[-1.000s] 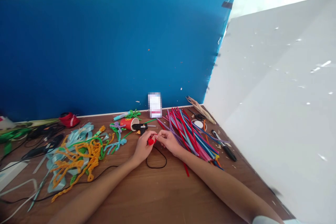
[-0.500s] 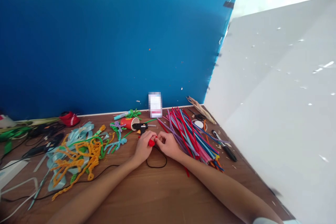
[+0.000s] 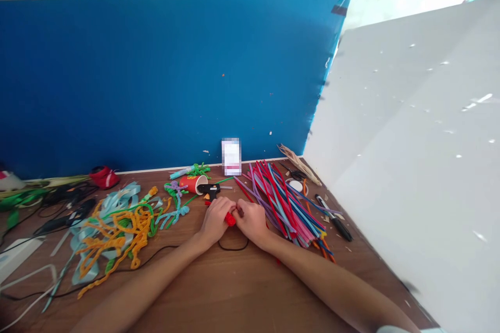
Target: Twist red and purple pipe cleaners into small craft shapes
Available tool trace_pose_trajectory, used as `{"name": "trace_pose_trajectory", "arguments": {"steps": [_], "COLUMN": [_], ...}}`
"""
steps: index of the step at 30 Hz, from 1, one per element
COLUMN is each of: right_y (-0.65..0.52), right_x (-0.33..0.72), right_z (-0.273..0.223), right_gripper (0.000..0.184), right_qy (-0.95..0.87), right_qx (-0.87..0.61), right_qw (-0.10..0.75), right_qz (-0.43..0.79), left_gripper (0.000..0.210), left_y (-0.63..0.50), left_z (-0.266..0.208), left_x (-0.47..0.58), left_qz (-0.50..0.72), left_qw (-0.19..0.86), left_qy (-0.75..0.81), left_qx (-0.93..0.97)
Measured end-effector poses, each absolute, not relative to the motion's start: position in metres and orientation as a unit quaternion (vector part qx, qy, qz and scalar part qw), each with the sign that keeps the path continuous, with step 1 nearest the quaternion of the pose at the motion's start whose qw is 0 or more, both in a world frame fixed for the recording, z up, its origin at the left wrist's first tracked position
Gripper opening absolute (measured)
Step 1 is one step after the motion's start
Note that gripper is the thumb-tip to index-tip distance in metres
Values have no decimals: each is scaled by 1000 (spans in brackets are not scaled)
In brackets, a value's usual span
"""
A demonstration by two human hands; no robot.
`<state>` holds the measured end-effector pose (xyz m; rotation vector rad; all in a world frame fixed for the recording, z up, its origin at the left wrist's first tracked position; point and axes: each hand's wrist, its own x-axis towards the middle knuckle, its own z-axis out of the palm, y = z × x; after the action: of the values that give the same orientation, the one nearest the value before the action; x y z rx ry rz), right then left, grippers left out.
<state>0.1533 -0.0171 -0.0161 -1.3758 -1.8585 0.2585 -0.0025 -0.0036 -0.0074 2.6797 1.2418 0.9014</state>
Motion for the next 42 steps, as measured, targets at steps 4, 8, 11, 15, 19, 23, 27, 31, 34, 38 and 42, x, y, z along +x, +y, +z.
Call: {"name": "trace_pose_trajectory", "arguments": {"steps": [4, 8, 11, 15, 19, 23, 27, 31, 34, 38, 42], "right_y": [-12, 0, 7, 7, 5, 8, 12, 13, 12, 10, 8], "right_x": [154, 155, 156, 156, 157, 161, 161, 160, 160, 160, 160], "right_z": [-15, -18, -21, -18, -14, -15, -20, -22, -20, -15, -8], "right_gripper": [23, 23, 29, 29, 27, 33, 39, 39, 38, 37, 35], "right_qy": [-689, -669, -660, -641, -621, -613, -606, -601, -594, -581, -566], "right_qx": [-532, -501, -466, -432, -409, -386, -377, -378, -380, -379, -379], "right_qw": [440, 452, 437, 425, 431, 426, 428, 434, 438, 448, 453], "right_qz": [219, 313, 394, 470, 512, 542, 554, 554, 558, 564, 575], "left_gripper": [13, 17, 20, 21, 21, 23, 23, 23, 22, 22, 22], "left_y": [-1, 1, 2, 0, 0, 2, 3, 3, 2, 2, 2], "left_z": [-8, -8, -9, -9, -8, -7, -7, -9, -9, -9, -8], "left_x": [-3, -3, -4, -4, -4, -3, -4, -5, -6, -6, -5], "left_qz": [316, 364, 381, 380, 388, 418, 421, 424, 426, 432, 445], "left_qw": [52, 96, 101, 95, 105, 135, 155, 155, 149, 150, 162], "left_qy": [407, 415, 426, 416, 411, 424, 423, 425, 420, 407, 399], "left_qx": [855, 828, 814, 821, 818, 792, 787, 785, 787, 791, 785]}}
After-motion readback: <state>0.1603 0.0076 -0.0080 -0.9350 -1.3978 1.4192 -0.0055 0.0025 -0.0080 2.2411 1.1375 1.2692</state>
